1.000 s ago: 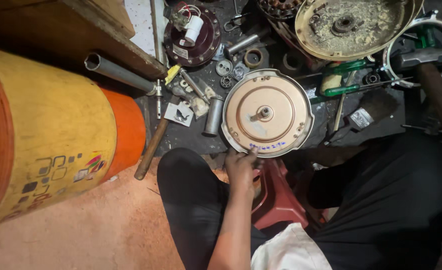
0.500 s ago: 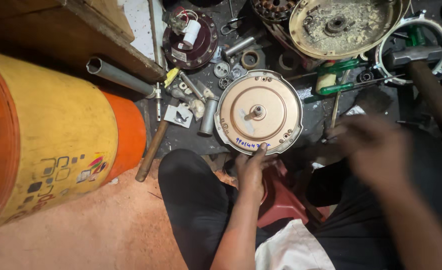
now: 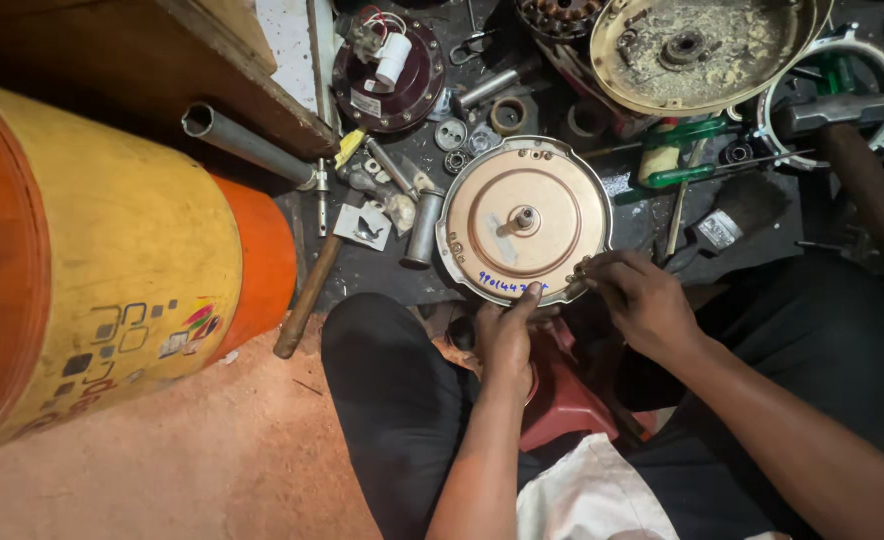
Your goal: The person assembles a motor component by placing a cylindrical metal piece into a circular housing, tapping it with a hammer, and then using a screwdriver to tighten multiple screws around the perimeter. The person rotates the component to access different screws and continues tightening them.
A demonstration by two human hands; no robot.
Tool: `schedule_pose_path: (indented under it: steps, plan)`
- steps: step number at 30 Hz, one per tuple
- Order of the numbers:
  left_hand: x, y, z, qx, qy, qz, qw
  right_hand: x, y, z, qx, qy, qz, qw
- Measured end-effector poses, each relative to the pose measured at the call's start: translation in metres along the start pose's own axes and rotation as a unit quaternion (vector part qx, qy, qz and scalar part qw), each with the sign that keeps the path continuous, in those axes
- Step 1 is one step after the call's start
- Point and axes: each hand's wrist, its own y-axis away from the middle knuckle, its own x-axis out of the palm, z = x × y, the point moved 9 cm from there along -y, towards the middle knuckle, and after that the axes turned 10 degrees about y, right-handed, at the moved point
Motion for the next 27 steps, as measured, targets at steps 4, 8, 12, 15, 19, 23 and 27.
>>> schedule_pose_path:
  steps: [4, 8, 12, 15, 19, 23, 27]
  plan:
    - [0.004, 0.003, -0.003, -0.001, -0.002, 0.000, 1.000, -0.001, -0.003, 0.003, -0.024, 0.018, -0.005, 1.000]
    - [0.003, 0.005, -0.004, 0.005, 0.017, -0.011, 1.000, -0.002, -0.004, 0.009, -0.049, 0.032, -0.020, 0.998]
    - [0.004, 0.003, -0.002, 0.014, 0.015, 0.004, 1.000, 0.002, -0.006, 0.015, -0.061, 0.053, -0.004, 0.997]
    - [0.002, -0.001, 0.002, 0.008, -0.001, 0.001, 1.000, -0.002, -0.007, 0.021, -0.077, 0.058, -0.009, 0.995]
    - [0.001, -0.004, 0.005, 0.003, 0.009, 0.011, 1.000, -0.001, -0.008, 0.023, -0.070, 0.078, 0.015, 0.994]
    - [-0.001, -0.006, 0.006, 0.004, -0.007, 0.009, 1.000, -0.002, -0.008, 0.026, -0.087, 0.112, 0.017, 0.990]
    - [-0.002, -0.007, 0.007, 0.006, -0.005, 0.009, 1.000, 0.002, -0.009, 0.026, -0.086, 0.124, 0.040, 0.988]
